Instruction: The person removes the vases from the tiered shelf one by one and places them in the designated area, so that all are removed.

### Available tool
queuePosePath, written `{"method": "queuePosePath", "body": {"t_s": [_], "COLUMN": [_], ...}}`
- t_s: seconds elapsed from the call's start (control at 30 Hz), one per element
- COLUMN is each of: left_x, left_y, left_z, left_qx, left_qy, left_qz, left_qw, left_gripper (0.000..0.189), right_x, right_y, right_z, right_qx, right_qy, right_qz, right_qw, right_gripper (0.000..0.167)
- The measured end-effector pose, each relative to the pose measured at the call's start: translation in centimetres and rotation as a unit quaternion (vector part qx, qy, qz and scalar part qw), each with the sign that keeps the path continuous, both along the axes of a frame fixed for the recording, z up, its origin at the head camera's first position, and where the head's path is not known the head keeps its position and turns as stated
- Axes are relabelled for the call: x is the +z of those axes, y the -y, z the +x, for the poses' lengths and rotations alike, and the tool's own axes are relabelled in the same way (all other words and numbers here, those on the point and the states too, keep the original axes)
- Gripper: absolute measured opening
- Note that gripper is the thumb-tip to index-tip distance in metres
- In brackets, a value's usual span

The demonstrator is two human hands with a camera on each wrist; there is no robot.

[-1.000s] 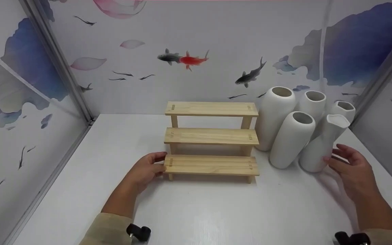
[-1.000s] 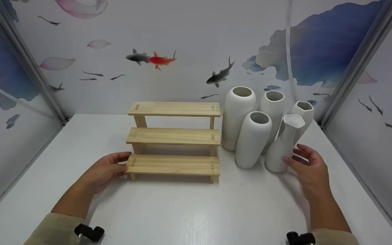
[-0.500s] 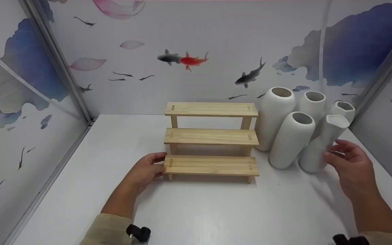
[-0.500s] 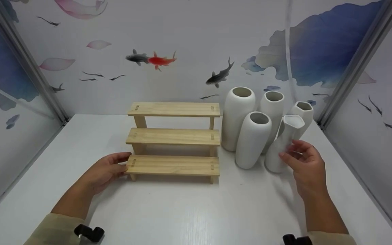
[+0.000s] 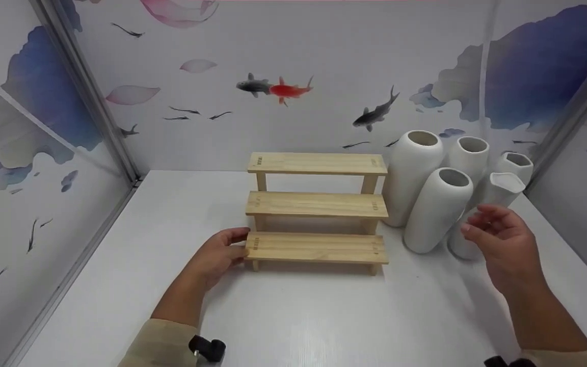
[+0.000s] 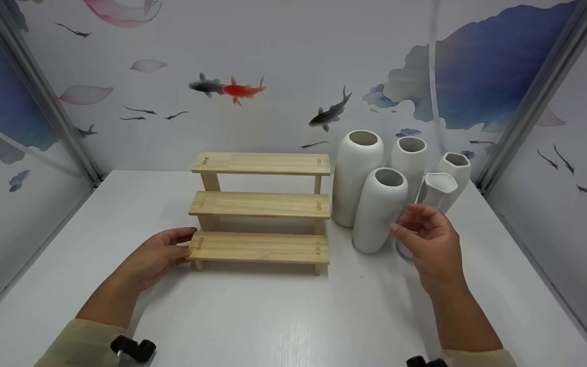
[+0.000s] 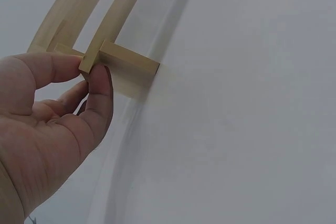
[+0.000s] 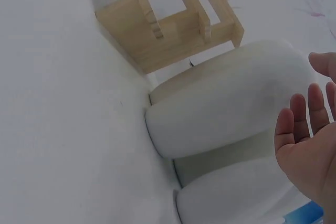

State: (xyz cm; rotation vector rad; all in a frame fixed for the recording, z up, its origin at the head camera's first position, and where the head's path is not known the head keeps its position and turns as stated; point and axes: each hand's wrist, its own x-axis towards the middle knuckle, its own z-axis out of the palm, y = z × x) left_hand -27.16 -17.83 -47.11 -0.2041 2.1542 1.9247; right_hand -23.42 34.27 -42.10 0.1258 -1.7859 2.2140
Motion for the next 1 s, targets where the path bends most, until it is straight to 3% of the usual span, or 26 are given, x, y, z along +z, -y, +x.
{"method": "queuePosePath", "body": {"t_s": [0.2, 0.57, 1.0], "left_x": [0.0, 0.1, 0.6], "left_y": [0.2, 0.2, 0.2], "left_z": [0.0, -0.1, -0.3], "left_qx": [-0.007, -0.021, 0.002], "left_qy": [0.002, -0.006, -0.005], "left_qz": [0.009, 0.021, -0.004], "left_qw": [0.9999, 0.9996, 1.0000], "left_gripper": [0.056, 0.057, 0.059], "right_x": [0.7, 1.5, 2.2], "right_y": [2.5, 6.1, 9.6], "right_z": [0.1, -0.7, -1.8], "right_qx": [0.012, 0.027, 0.024], "right_qy": [-0.012, 0.021, 0.037], "right_qz": [0.013, 0.042, 0.102], "right_qw": [0.9998, 0.9985, 0.9938], "right_gripper": [0.039, 0.044, 0.033]}}
